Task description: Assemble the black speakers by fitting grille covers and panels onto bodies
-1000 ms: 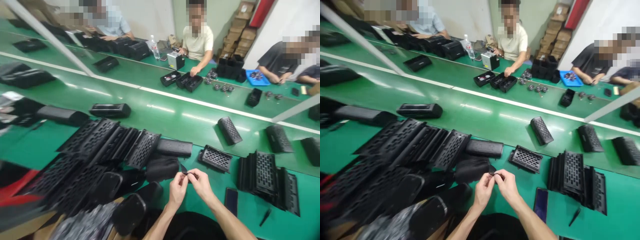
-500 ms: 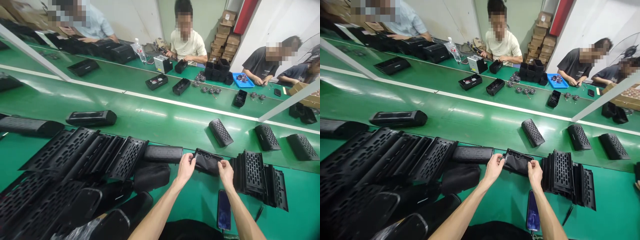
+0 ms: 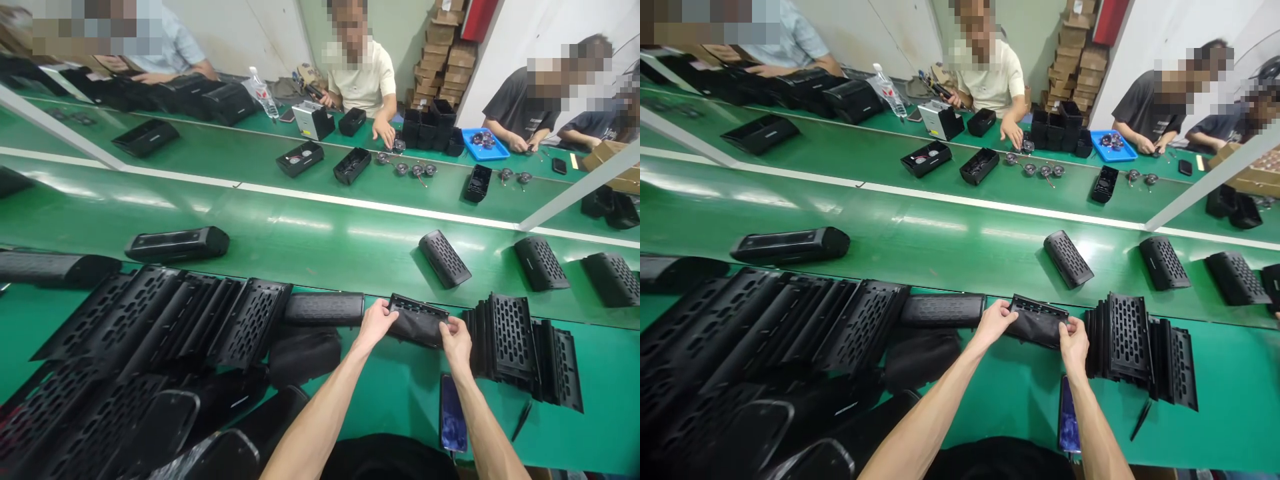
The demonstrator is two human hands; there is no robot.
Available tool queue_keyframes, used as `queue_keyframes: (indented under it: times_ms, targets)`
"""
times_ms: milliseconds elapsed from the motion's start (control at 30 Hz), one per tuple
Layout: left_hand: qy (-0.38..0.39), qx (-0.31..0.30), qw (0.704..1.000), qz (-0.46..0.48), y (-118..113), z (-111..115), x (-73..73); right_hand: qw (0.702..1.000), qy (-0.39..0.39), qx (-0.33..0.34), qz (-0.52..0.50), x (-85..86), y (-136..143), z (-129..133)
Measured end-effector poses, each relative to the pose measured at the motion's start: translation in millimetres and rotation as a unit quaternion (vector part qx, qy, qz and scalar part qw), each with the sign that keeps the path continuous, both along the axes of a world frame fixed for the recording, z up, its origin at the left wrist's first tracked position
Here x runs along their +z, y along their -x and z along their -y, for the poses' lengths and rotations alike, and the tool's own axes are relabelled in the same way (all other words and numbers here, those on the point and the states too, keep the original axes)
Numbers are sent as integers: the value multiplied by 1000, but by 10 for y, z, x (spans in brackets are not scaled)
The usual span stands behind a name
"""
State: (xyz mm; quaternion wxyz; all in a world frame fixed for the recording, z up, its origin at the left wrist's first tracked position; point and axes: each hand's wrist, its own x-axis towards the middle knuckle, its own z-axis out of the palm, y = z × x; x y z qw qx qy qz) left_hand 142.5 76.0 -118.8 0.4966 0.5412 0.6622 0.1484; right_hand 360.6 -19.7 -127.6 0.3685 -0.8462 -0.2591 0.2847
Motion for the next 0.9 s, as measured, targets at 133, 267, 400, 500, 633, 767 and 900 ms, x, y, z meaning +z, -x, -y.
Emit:
queue_keyframes:
  times_ms: [133,267,400,500,633,767,900]
  targets:
    - [1,27,999,32,-3,-23,-10,997,-52,-10,-53,90,43,-39]
    - [-3,52,995,85,55,-52,63,984,-108,5,-139,245,90,-69]
    - [8,57,983,172,218,32,251,970,-125,28,-207,472,97,15]
    - [23,67,969,236,348,219,402,965,-112,45,-234,623,106,139]
    - [43,95,950,293,463,525,522,958,-106,60,-260,726,171,282]
    - [55,129,933,331,529,742,552,955,-105,68,-269,741,264,364]
    - [53,159,920,355,577,854,541,955,-99,71,-270,733,334,410]
